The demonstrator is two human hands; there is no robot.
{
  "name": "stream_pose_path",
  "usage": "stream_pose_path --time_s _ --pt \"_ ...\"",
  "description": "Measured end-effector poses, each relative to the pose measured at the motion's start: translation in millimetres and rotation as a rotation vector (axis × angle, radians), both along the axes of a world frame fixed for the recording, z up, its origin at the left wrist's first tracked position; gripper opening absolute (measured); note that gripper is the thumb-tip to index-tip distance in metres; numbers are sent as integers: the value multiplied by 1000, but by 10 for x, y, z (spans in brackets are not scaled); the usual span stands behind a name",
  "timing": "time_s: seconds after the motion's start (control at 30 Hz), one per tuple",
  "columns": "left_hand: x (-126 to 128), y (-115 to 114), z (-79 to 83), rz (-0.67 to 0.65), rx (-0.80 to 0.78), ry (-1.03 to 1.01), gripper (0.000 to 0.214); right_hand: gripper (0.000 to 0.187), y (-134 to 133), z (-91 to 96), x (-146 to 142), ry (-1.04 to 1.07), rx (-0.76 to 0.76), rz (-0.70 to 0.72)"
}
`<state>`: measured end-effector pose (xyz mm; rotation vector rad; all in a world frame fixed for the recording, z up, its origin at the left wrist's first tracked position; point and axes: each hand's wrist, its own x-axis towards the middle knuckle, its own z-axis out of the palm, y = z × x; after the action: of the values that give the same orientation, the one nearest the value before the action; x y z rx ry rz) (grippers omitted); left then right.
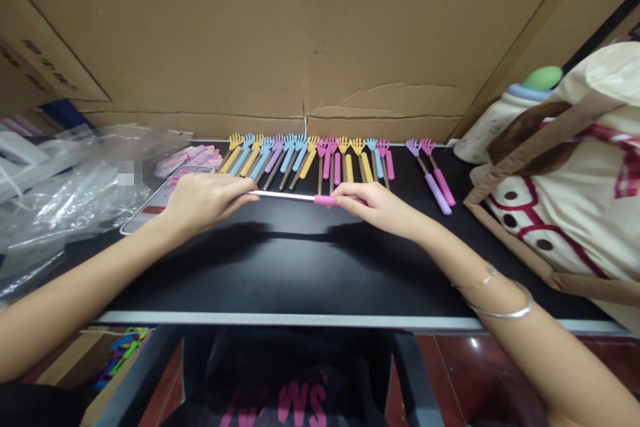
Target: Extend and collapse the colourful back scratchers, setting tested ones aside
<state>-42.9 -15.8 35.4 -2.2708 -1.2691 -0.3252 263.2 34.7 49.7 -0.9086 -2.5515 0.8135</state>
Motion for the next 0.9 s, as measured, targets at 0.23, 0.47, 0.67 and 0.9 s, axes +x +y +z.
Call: stream_pose_path --time_s 0.23,0.47,0.67,0.9 --pt "29 -3 37 111 -116 -21 56 38 -10 -20 10 -38 310 -49" --pt "21 1 62 73 -407 -142 47 33 -8 -85 24 -82 670 -105" --pt "13 20 74 3 -614 -331 44 33 -34 -120 10 -107 878 -152" --pt "-4 48 66 -46 -736 -407 44 30 -48 -127 -12 -97 927 -157"
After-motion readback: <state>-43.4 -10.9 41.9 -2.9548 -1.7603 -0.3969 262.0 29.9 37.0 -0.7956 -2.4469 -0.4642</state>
